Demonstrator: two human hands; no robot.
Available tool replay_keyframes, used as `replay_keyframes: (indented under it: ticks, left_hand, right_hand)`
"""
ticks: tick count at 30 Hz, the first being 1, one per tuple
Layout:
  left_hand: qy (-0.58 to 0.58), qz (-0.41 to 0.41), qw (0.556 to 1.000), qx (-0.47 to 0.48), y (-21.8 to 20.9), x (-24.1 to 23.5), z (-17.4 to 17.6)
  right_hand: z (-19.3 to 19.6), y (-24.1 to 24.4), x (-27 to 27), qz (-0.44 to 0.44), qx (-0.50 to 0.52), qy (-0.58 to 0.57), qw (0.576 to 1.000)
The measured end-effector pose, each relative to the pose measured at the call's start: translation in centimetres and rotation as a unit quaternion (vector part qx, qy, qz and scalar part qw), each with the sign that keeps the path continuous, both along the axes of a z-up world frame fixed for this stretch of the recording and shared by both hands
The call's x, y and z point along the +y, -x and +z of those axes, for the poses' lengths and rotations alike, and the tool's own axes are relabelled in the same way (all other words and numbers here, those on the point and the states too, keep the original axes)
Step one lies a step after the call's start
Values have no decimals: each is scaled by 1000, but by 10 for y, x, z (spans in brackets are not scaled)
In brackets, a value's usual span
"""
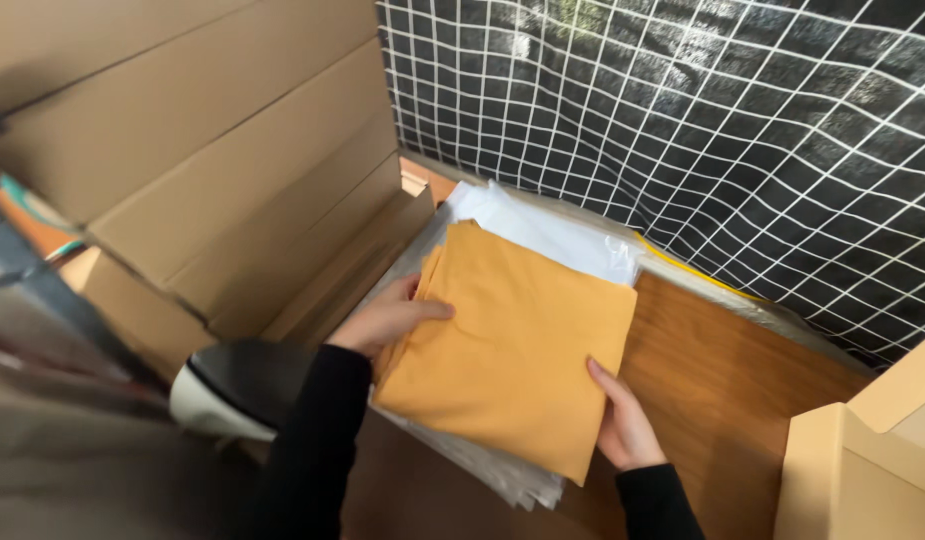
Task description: The person unpacks a black garment from a plastic bag, places it on a hanger, and hangs it on a clothing rack. They then move a cardboard box to a stack, unpack a yellow garment from a box, place it on a hanger, and hang it on the rack. Finally, they move another box and unpack a yellow item from a plastic bag.
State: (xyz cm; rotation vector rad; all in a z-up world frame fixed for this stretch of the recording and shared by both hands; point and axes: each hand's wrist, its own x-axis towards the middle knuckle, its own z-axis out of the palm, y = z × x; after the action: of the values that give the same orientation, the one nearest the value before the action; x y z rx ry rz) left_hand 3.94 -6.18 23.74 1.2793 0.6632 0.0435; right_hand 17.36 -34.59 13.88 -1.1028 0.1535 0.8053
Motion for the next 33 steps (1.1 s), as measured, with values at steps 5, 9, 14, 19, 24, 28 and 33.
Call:
replay_keyframes:
  ticks: [5, 9, 14, 19, 24, 28, 33]
  left_hand:
    - [-297, -46, 913, 275, -90, 70, -139]
    - [-627, 89, 707, 314, -165, 62, -211]
    - [-672, 28, 739, 37, -271, 58, -208]
    - [-705, -129, 694, 61, -332, 83, -216]
    - [-708, -222, 669, -39, -343, 127, -261]
    - [-724, -175, 665, -58, -351, 147, -282]
    - [-739, -77, 669, 21, -351, 189, -292]
  right_hand:
    - [-27, -13, 40, -26, -60, 65, 996]
    - [-43, -40, 57, 31, -125, 213, 969]
    - [-77, -130, 66, 17, -379, 498, 780]
    - [-99, -228, 99, -23, -660, 461, 593]
    - [-140, -296, 130, 105, -719, 500, 470]
    - [-170, -303, 122, 92, -701, 575, 411]
    - [-141, -296, 111, 156, -480, 679, 533]
